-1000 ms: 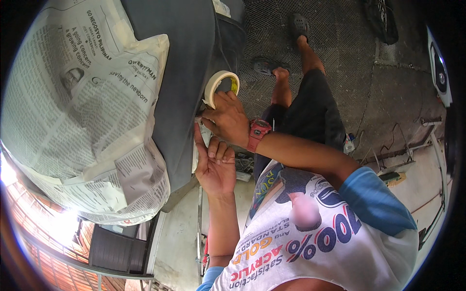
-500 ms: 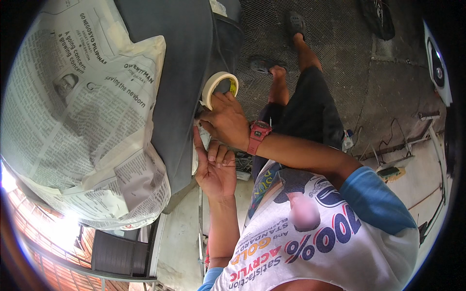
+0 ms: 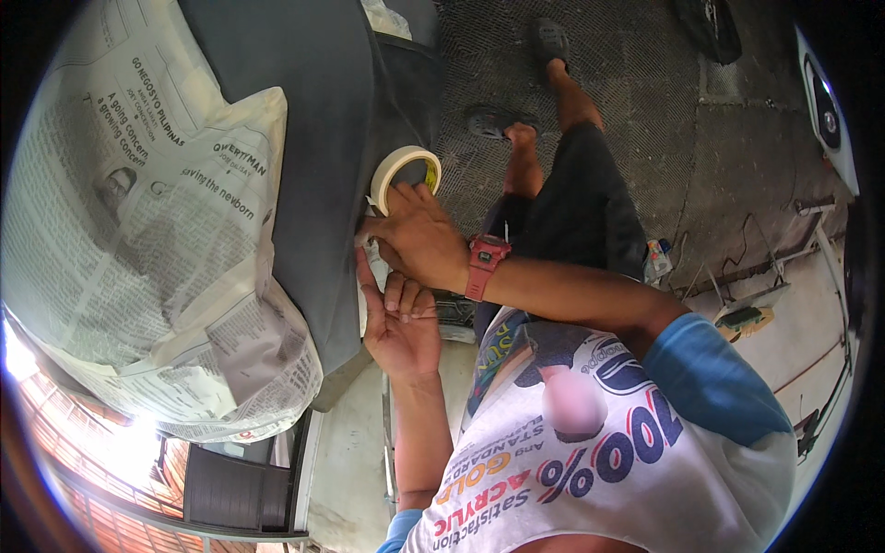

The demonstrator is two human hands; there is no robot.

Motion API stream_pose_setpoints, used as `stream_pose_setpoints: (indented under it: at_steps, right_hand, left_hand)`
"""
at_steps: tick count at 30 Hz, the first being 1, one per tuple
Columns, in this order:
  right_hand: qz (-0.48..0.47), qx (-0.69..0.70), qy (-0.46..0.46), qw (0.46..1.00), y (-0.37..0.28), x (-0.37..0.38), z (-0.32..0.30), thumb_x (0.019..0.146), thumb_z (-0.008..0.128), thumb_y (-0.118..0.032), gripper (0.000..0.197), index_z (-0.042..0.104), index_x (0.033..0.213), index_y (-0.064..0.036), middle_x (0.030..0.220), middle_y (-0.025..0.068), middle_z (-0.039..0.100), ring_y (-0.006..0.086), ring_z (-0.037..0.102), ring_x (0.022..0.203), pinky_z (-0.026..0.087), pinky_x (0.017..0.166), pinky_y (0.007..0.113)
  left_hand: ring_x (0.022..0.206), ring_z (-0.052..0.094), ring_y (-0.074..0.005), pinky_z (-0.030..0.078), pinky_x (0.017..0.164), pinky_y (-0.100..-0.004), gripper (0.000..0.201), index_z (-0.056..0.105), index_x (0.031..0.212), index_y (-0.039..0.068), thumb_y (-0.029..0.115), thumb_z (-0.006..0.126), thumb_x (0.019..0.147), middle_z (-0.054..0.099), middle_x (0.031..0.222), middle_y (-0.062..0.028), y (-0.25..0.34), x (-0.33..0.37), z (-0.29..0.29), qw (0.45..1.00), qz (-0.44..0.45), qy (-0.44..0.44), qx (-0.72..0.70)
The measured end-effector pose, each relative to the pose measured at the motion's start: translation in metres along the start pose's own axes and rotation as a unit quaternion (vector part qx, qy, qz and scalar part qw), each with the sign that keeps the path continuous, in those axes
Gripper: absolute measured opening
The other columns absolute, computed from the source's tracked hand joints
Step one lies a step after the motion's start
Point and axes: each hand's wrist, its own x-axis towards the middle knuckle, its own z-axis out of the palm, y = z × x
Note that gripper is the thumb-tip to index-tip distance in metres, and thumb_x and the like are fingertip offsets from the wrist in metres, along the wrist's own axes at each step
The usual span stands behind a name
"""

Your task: The person applies masking tape to secure newspaper and a grey protective cover over a car's rear bumper and trunk area. They repeatedly tear strips of tape and press them down to seal the edges of the newspaper and cover, ensuring the surface is protected.

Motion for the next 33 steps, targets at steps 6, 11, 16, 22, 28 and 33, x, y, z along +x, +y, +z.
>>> stream_pose_setpoints:
  at_steps: [6,11,16,22,28,33]
  right_hand:
    - [-0.005,0.033,0.006,0.999,0.003,-0.005,0.000,0.087,0.076,-0.008,0.035,0.082,0.119,-0.0215,0.109,0.0105,0.061,0.0309,0.058,0.111,0.043,0.096,0.046]
    - [-0.002,0.058,-0.008,0.998,0.006,-0.010,0.000,0.088,0.076,-0.008,0.040,0.081,0.124,-0.0223,0.109,0.0114,0.061,0.0325,0.058,0.111,0.043,0.097,0.046]
    - [-0.005,0.074,-0.019,0.997,0.010,-0.011,0.002,0.084,0.080,-0.007,0.040,0.083,0.120,-0.0245,0.117,0.0110,0.063,0.0319,0.059,0.115,0.043,0.100,0.046]
    - [-0.028,0.079,-0.025,0.996,0.013,-0.015,-0.002,0.084,0.080,-0.006,0.042,0.083,0.122,-0.0242,0.120,0.0103,0.064,0.0322,0.059,0.119,0.044,0.102,0.047]
    - [-0.060,0.036,-0.014,0.997,0.008,-0.013,-0.010,0.084,0.081,-0.013,0.041,0.083,0.125,-0.0212,0.124,0.0101,0.066,0.0328,0.060,0.120,0.045,0.105,0.047]
    - [-0.077,-0.002,-0.008,0.997,0.004,-0.015,-0.015,0.086,0.080,-0.019,0.038,0.085,0.124,-0.0190,0.123,0.0103,0.068,0.0311,0.060,0.119,0.046,0.105,0.045]
  left_hand:
    - [0.075,0.041,-0.0097,0.039,0.070,-0.0258,0.058,0.035,0.178,0.019,0.027,0.050,0.123,0.046,0.087,0.0013,-0.001,0.003,0.004,1.000,0.007,0.003,0.006]
    - [0.073,0.040,-0.0092,0.038,0.068,-0.0249,0.061,0.028,0.181,0.020,0.027,0.048,0.123,0.048,0.086,0.0011,-0.003,0.002,0.005,1.000,0.019,0.015,-0.001]
    - [0.072,0.039,-0.0080,0.038,0.068,-0.0243,0.056,0.036,0.178,0.017,0.028,0.047,0.124,0.046,0.084,0.0024,0.000,0.004,0.001,0.999,0.027,0.030,0.025]
    - [0.071,0.038,-0.0063,0.037,0.067,-0.0234,0.057,0.041,0.176,0.017,0.033,0.051,0.123,0.042,0.079,0.0052,-0.002,0.008,-0.008,0.974,0.078,0.092,0.192]
    - [0.074,0.040,-0.0024,0.036,0.066,-0.0222,0.059,0.042,0.177,0.011,0.028,0.053,0.122,0.048,0.085,0.0090,-0.018,0.014,-0.010,0.796,0.179,0.156,0.556]
    - [0.077,0.044,-0.0020,0.038,0.066,-0.0214,0.059,0.039,0.177,0.007,0.024,0.052,0.122,0.059,0.091,0.0078,-0.021,0.011,-0.008,0.755,0.194,0.133,0.611]
